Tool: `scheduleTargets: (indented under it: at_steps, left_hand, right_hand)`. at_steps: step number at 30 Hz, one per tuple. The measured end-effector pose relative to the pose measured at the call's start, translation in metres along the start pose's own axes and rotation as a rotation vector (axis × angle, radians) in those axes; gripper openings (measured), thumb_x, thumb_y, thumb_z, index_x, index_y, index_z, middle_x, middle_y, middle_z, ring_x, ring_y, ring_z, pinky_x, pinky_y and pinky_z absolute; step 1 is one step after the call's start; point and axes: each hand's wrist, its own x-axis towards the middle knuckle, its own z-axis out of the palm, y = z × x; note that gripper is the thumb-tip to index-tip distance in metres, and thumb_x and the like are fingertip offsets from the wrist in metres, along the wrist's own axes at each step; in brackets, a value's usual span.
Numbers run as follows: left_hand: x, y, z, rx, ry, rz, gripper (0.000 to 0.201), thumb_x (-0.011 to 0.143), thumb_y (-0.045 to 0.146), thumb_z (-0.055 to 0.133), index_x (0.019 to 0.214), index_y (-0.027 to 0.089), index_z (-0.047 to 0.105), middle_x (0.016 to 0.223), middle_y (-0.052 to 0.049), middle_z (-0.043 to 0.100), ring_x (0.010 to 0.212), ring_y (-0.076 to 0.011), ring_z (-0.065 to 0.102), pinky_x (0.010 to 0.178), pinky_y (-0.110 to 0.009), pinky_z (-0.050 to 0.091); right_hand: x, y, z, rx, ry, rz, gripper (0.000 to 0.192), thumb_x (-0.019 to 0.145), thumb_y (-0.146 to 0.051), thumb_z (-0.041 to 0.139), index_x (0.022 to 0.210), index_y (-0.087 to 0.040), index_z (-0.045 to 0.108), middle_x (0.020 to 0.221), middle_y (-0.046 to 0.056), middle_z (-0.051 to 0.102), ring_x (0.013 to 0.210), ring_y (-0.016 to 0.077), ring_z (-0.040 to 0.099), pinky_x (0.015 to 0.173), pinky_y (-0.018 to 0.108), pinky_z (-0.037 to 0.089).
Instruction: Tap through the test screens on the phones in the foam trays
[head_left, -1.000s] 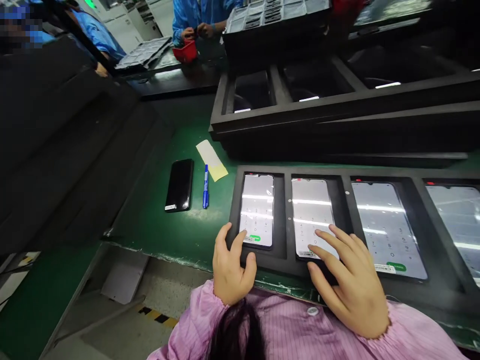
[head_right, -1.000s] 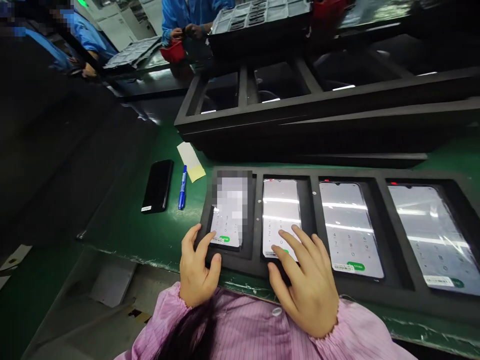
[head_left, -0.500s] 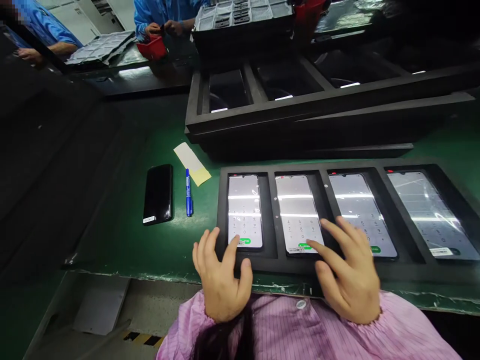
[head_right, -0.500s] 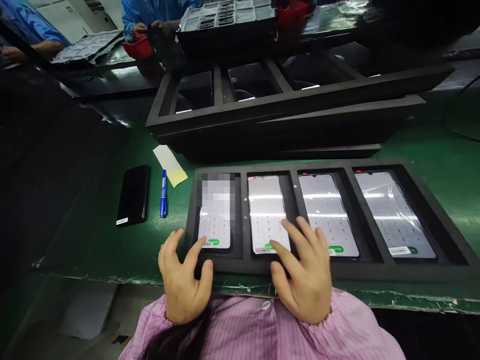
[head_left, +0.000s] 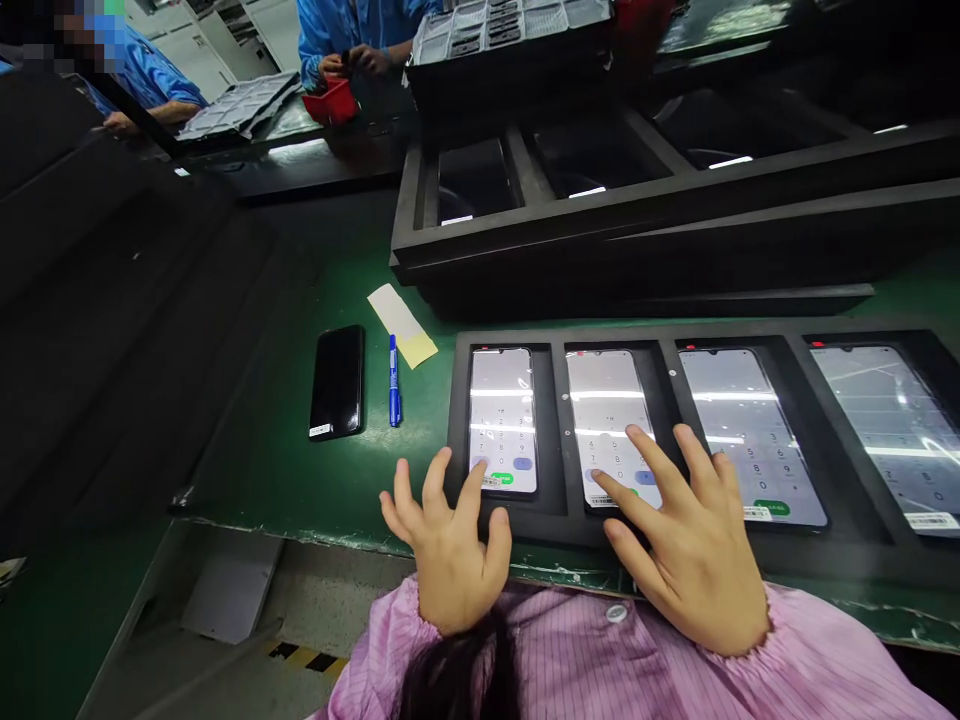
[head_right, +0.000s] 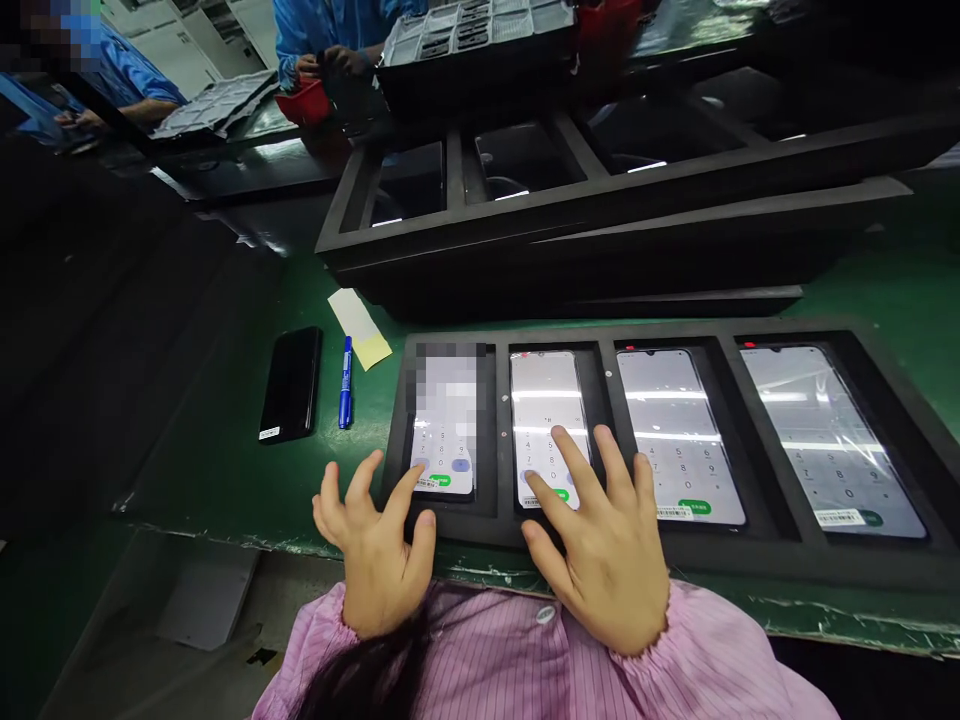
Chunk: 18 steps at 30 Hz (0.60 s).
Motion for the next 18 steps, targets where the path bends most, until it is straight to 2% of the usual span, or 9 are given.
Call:
scheduleTargets:
  at_steps: [3, 7, 10, 13, 15, 18]
  left_hand:
    - [-0.001, 0.000, 0.000, 0.017, -0.033, -0.015, 0.034, 0.083, 0.026, 0.045, 0.112, 0.023, 0.062, 0.134, -0.012, 0.039, 0.134, -0.0426, 0.014, 0.100, -0.070, 0.015]
    - [0.001, 0.009, 0.000, -0.044, -0.005, 0.090, 0.032, 0.082, 0.028, 0.047, 0.109, 0.023, 0.065, 0.132, -0.012, 0.041, 0.134, -0.0419, 0.013, 0.103, -0.067, 0.012]
    - [0.005, 0.015, 0.001, -0.055, -0.041, 0.161, 0.033, 0.082, 0.031, 0.050, 0.112, 0.025, 0.064, 0.130, -0.011, 0.046, 0.134, -0.0409, 0.016, 0.104, -0.066, 0.011]
    - [0.008, 0.016, 0.001, -0.028, -0.067, 0.192, 0.034, 0.081, 0.031, 0.051, 0.113, 0.026, 0.063, 0.130, -0.010, 0.049, 0.132, -0.0406, 0.019, 0.103, -0.066, 0.011]
    - [0.008, 0.012, 0.001, -0.037, -0.052, 0.184, 0.033, 0.082, 0.029, 0.050, 0.112, 0.025, 0.063, 0.129, -0.010, 0.049, 0.133, -0.0405, 0.018, 0.103, -0.066, 0.013]
    - [0.009, 0.002, -0.001, -0.040, -0.001, 0.144, 0.031, 0.082, 0.026, 0.048, 0.109, 0.022, 0.063, 0.130, -0.012, 0.046, 0.134, -0.0407, 0.017, 0.103, -0.065, 0.015]
  right_hand:
    - [-0.004, 0.002, -0.002, 0.015, 0.052, 0.030, 0.028, 0.087, -0.029, 0.045, 0.098, -0.018, 0.069, 0.135, 0.016, 0.046, 0.131, 0.0447, 0.031, 0.097, 0.067, 0.029]
    - [-0.015, 0.011, -0.002, -0.003, 0.180, 0.102, 0.025, 0.086, -0.024, 0.046, 0.092, -0.014, 0.068, 0.132, 0.017, 0.048, 0.129, 0.0434, 0.035, 0.100, 0.063, 0.029]
    - [-0.021, 0.016, -0.001, -0.046, 0.163, 0.142, 0.024, 0.086, -0.024, 0.047, 0.090, -0.013, 0.068, 0.133, 0.018, 0.048, 0.129, 0.0444, 0.034, 0.100, 0.063, 0.029]
    - [-0.021, 0.017, -0.001, -0.040, 0.171, 0.119, 0.024, 0.085, -0.024, 0.047, 0.092, -0.014, 0.068, 0.134, 0.016, 0.047, 0.129, 0.0430, 0.035, 0.101, 0.063, 0.029]
    - [-0.017, 0.016, -0.002, -0.029, 0.164, 0.100, 0.025, 0.085, -0.024, 0.047, 0.094, -0.014, 0.067, 0.135, 0.016, 0.046, 0.129, 0.0427, 0.035, 0.100, 0.063, 0.031]
    - [-0.007, 0.012, -0.003, -0.034, 0.085, 0.093, 0.028, 0.086, -0.027, 0.046, 0.100, -0.015, 0.067, 0.135, 0.017, 0.045, 0.129, 0.0445, 0.034, 0.094, 0.066, 0.035]
